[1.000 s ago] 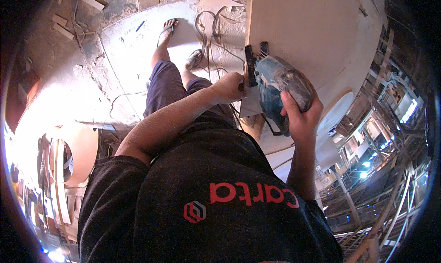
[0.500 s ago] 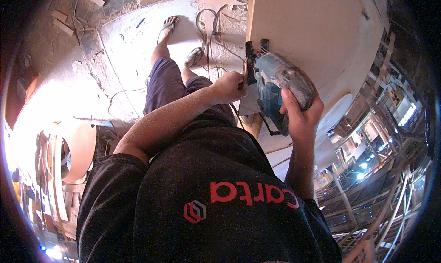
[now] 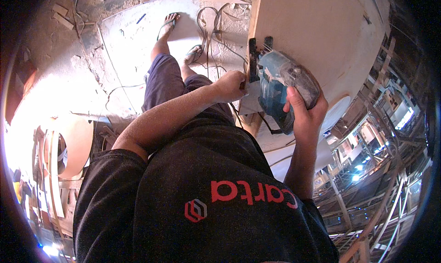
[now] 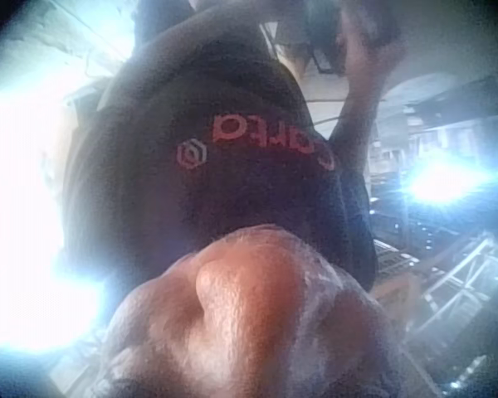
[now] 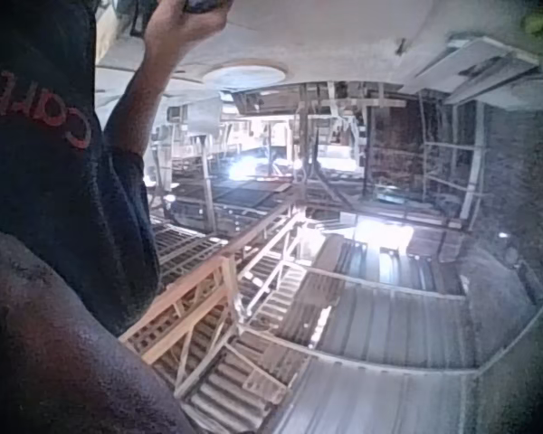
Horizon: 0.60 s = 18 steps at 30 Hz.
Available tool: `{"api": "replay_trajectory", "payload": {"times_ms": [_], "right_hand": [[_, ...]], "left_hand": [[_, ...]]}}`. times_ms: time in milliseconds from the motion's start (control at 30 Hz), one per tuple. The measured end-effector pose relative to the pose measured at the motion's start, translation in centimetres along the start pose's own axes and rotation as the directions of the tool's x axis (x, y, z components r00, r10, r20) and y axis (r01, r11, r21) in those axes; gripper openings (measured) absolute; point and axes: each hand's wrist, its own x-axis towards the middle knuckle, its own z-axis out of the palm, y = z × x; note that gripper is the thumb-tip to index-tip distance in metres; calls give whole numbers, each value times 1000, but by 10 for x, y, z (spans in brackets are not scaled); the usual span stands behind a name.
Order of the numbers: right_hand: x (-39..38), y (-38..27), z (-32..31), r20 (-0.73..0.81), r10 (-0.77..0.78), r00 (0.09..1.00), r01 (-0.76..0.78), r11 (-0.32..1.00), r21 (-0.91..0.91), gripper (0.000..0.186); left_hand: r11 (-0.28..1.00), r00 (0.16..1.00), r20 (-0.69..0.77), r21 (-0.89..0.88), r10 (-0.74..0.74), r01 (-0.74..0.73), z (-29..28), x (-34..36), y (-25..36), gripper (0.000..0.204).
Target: The person walks through a cluttered workshop, picks up a piece of wood, and uses a jigsaw to cut along a curved line on a large sheet of plywood. The person holds the wood steady with one hand while guiding the jigsaw with the other.
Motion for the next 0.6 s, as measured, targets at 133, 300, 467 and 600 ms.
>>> {"api": "replay_trajectory", "payload": {"times_ms": [133,300,467,600], "right_hand": [[0,-10,5,-11,-11,1000,10,999,-41,31],[3,-13,7,-14,-20,1000,19,998,-59,29],[5,-16,8,-8,-34,999,33,998,-61,26],[6,-17,10,-27,-25,999,23,997,-73,25]], "left_hand": [[999,1000,-8,-38,-11,11,-3,-2,6,25],[1000,1000,-5,-6,-13,13,3,2,-2,25],[1000,1000,-21,-7,-16,16,5,3,-5,26],[999,999,-10,-27,-35,35,1,3,-1,25]]}}
